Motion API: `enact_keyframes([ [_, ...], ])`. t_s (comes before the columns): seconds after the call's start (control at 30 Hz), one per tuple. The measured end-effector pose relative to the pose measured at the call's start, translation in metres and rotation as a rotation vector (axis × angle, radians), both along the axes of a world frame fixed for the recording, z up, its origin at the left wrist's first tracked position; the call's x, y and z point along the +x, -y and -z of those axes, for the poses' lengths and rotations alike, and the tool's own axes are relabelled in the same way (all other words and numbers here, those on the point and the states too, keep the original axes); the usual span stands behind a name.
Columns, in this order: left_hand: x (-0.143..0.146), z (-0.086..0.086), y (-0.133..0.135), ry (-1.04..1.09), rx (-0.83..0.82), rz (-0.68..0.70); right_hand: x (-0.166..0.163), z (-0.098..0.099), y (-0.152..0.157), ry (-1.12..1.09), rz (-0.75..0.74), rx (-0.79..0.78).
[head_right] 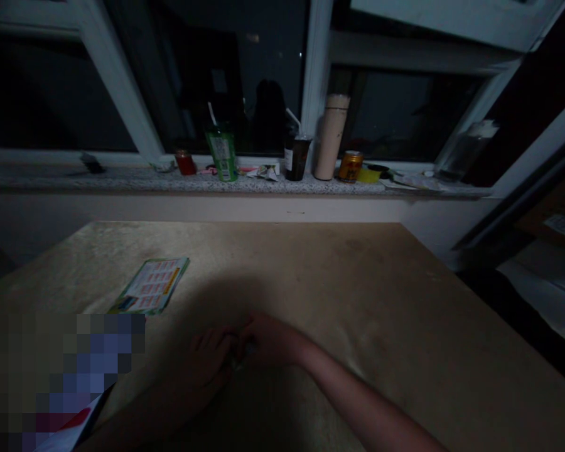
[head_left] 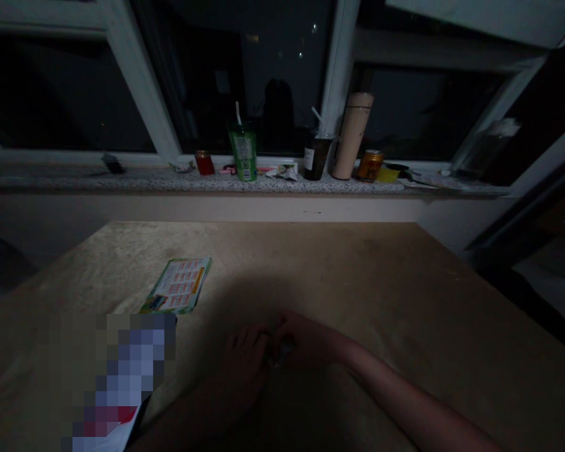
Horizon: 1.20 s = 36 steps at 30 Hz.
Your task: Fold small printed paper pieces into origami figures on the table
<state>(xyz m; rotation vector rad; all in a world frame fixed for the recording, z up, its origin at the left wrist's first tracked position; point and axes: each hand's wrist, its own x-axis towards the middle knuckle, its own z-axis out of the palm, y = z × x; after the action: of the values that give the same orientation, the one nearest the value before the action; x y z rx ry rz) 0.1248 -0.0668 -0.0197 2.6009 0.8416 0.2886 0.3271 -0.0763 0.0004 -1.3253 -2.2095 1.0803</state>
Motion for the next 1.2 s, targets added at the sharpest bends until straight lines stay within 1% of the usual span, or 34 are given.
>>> enact_keyframes([
  [0.07,0.001,-0.001,0.0,0.003,-0.019,-0.008,0.001,0.001,0.001,-0.005,-0.002,-0.004],
  [0.17,0.002,-0.002,0.002,0.025,-0.052,-0.067,-0.003,0.005,0.007,-0.024,0.005,0.07],
  [0.2,0.002,-0.002,0.002,0.044,-0.068,-0.091,-0.007,0.006,0.011,-0.028,0.037,0.112],
  [0.27,0.001,0.001,0.003,0.117,-0.088,-0.136,-0.014,0.008,0.02,0.018,0.185,0.186],
  [0.3,0.001,0.003,0.003,0.162,-0.097,-0.159,-0.018,0.009,0.026,0.044,0.217,0.247],
  [0.33,0.0,0.005,0.003,0.208,-0.101,-0.185,-0.021,0.011,0.031,0.087,0.209,0.316],
  [0.4,-0.001,0.008,0.002,0.273,-0.11,-0.245,-0.027,0.016,0.041,0.249,0.171,0.444],
  [0.5,0.0,0.006,0.001,0.284,-0.115,-0.281,-0.031,0.026,0.053,0.426,0.111,0.584],
  [0.6,0.003,0.0,0.001,0.234,-0.058,-0.214,-0.029,0.035,0.062,0.463,0.102,0.682],
  [0.67,0.004,-0.004,0.002,0.181,0.024,-0.144,-0.024,0.036,0.066,0.444,0.084,0.729],
  [0.77,0.004,-0.003,0.001,0.099,0.144,-0.04,-0.014,0.037,0.071,0.41,0.038,0.763],
  [0.8,0.003,-0.002,0.001,0.074,0.164,-0.008,-0.01,0.038,0.072,0.399,0.036,0.776],
  [0.87,0.003,-0.001,-0.001,0.031,0.182,0.036,-0.001,0.042,0.073,0.351,0.035,0.863],
  [0.93,0.003,-0.003,-0.001,-0.009,0.195,0.055,0.007,0.046,0.073,0.298,0.056,0.928],
  [1.03,0.006,-0.012,0.001,-0.064,0.227,0.057,0.016,0.044,0.072,0.27,0.076,0.888],
  [1.13,0.01,-0.023,0.004,-0.122,0.243,0.057,0.022,0.03,0.073,0.299,0.116,0.803],
  [1.2,0.011,-0.027,0.005,-0.161,0.246,0.053,0.026,0.019,0.074,0.266,0.185,0.753],
])
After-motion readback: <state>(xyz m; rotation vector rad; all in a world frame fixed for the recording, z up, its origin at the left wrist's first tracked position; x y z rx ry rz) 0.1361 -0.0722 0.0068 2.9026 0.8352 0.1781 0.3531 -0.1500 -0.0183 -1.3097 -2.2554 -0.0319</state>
